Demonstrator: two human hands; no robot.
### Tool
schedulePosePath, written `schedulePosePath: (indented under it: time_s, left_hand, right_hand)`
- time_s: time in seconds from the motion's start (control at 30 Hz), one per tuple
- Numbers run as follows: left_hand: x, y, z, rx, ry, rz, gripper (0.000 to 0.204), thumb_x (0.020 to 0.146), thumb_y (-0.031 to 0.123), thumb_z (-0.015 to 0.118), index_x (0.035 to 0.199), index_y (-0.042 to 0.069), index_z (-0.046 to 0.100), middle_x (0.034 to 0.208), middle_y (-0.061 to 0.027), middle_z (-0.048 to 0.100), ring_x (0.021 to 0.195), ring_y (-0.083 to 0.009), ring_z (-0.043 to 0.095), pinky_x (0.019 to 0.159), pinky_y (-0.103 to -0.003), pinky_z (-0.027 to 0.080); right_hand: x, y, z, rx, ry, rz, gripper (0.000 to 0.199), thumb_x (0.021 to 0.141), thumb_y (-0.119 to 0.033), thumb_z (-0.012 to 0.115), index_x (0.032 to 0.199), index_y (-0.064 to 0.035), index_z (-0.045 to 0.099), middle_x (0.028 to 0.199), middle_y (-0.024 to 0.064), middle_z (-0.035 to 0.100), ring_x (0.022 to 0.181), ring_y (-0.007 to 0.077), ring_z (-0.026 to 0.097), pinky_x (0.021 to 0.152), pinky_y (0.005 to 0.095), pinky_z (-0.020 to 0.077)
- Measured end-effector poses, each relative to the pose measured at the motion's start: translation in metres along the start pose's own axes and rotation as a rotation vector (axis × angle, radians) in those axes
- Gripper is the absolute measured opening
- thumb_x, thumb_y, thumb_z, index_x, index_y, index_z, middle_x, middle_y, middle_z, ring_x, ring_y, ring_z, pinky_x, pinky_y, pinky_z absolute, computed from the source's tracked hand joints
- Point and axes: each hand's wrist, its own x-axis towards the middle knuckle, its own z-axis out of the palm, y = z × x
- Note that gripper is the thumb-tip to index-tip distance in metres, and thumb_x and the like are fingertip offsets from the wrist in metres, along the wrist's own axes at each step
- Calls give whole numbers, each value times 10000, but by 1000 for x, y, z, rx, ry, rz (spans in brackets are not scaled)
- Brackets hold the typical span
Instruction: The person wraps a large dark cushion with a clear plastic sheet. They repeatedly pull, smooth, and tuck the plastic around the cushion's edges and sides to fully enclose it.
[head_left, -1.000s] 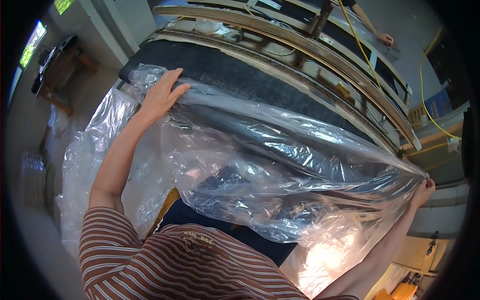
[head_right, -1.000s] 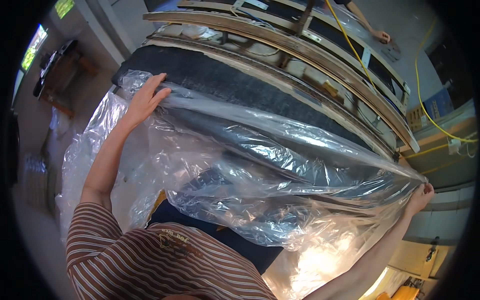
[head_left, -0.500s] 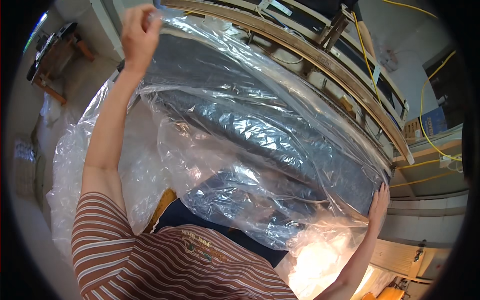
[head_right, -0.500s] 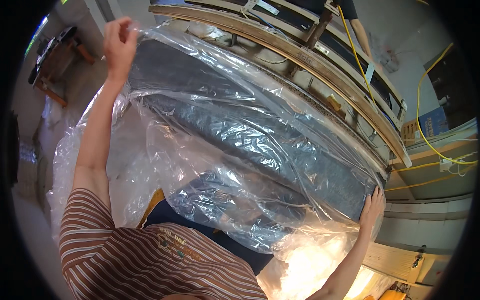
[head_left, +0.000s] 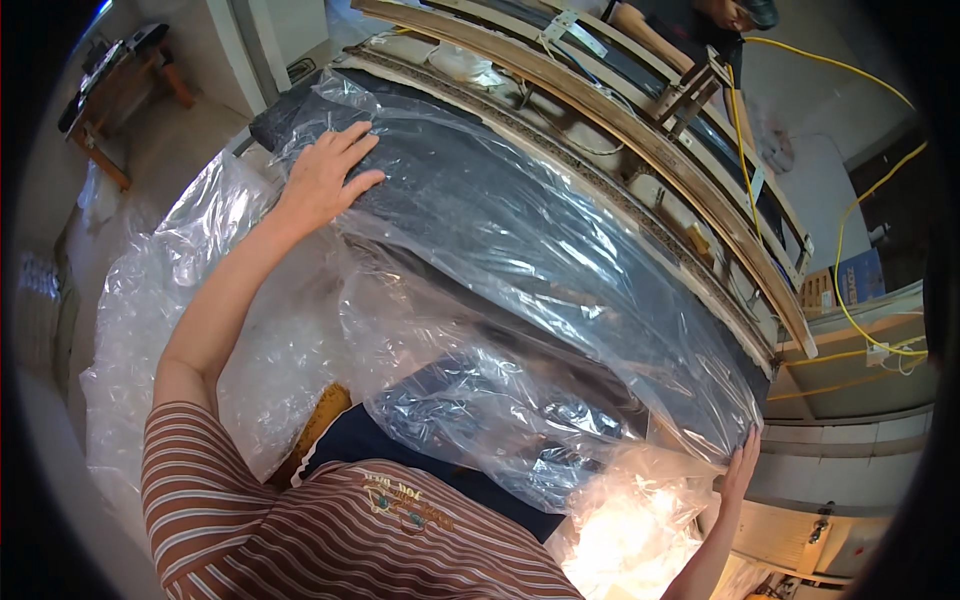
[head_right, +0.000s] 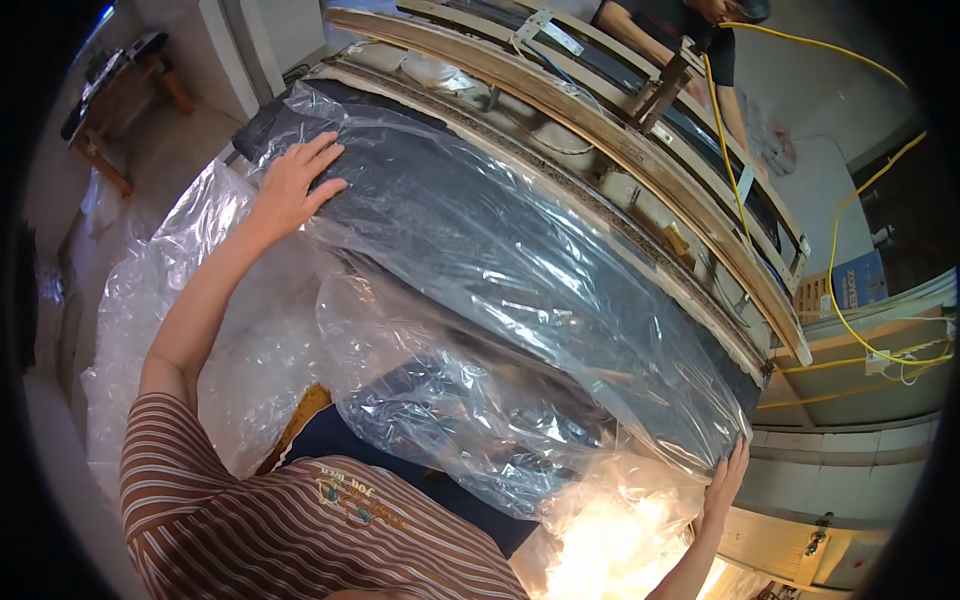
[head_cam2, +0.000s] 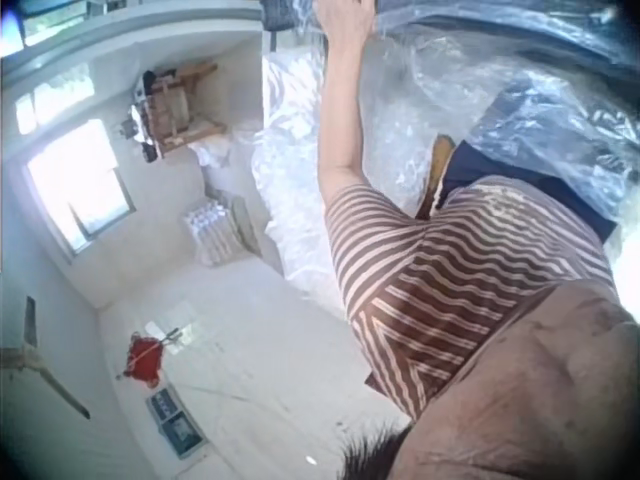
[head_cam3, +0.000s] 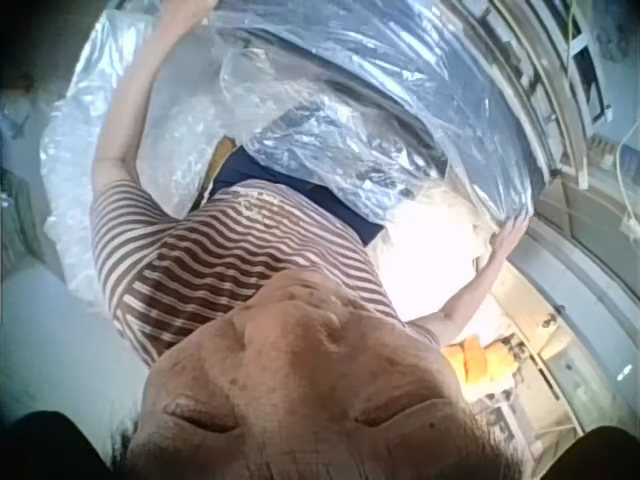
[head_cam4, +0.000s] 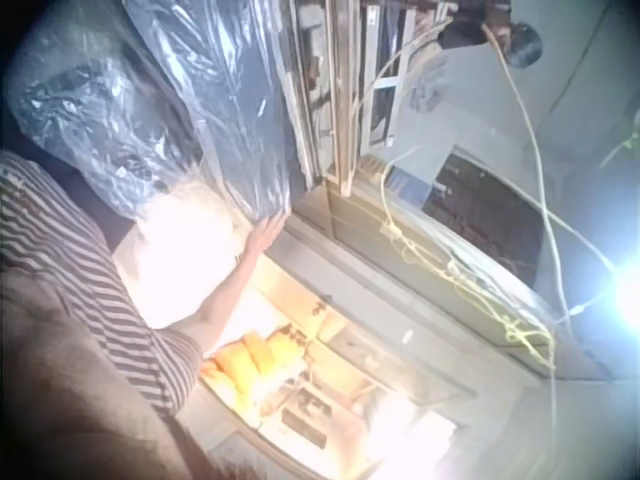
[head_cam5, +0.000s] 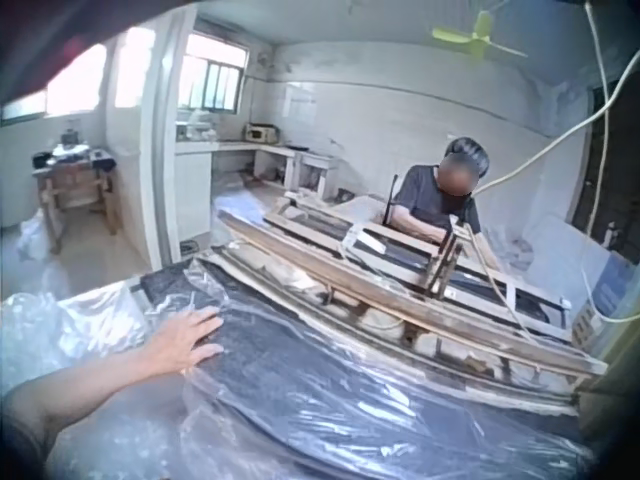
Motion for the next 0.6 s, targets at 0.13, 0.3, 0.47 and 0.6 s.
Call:
schedulePosePath:
  time_s: [0.13, 0.3, 0.47, 0.6]
  left_hand:
    - [33, -26, 16, -13, 67, -91, 419, 933, 319, 549, 1263, 62, 546, 1259, -107, 562, 1056, -326, 579, 869, -407, 469]
    - [76, -53, 31, 235, -1, -208, 430, 931, 367, 542, 1243, 70, 546, 1162, -141, 572, 1021, -305, 595, 800, -411, 484]
    - [60, -69, 51, 233, 61, -166, 589, 910, 492, 534, 1343, 94, 487, 1380, -118, 468, 1282, -296, 427, 1021, -464, 349]
    - [62, -68, 55, 84, -55, -275, 758, 864, 653, 493, 1398, 116, 453, 1482, -108, 376, 1397, -313, 288, 1089, -612, 193]
  right_hand:
    - [2, 20, -10, -67, -34, 22, 502, 995, -271, 347, 1438, -36, 357, 1479, 196, 349, 1378, 366, 286, 1149, 427, 200]
    - [43, -14, -16, -239, -65, 146, 478, 1010, -306, 367, 1377, -7, 433, 1441, 226, 387, 1355, 365, 323, 1139, 422, 220]
    - [71, -31, 25, 61, 126, 57, 462, 1021, -313, 362, 1352, -6, 463, 1418, 217, 418, 1321, 359, 373, 1106, 409, 268]
    - [94, 30, 31, 224, 180, 281, 510, 1017, -350, 363, 1380, 2, 432, 1420, 204, 430, 1306, 316, 411, 1092, 354, 288]
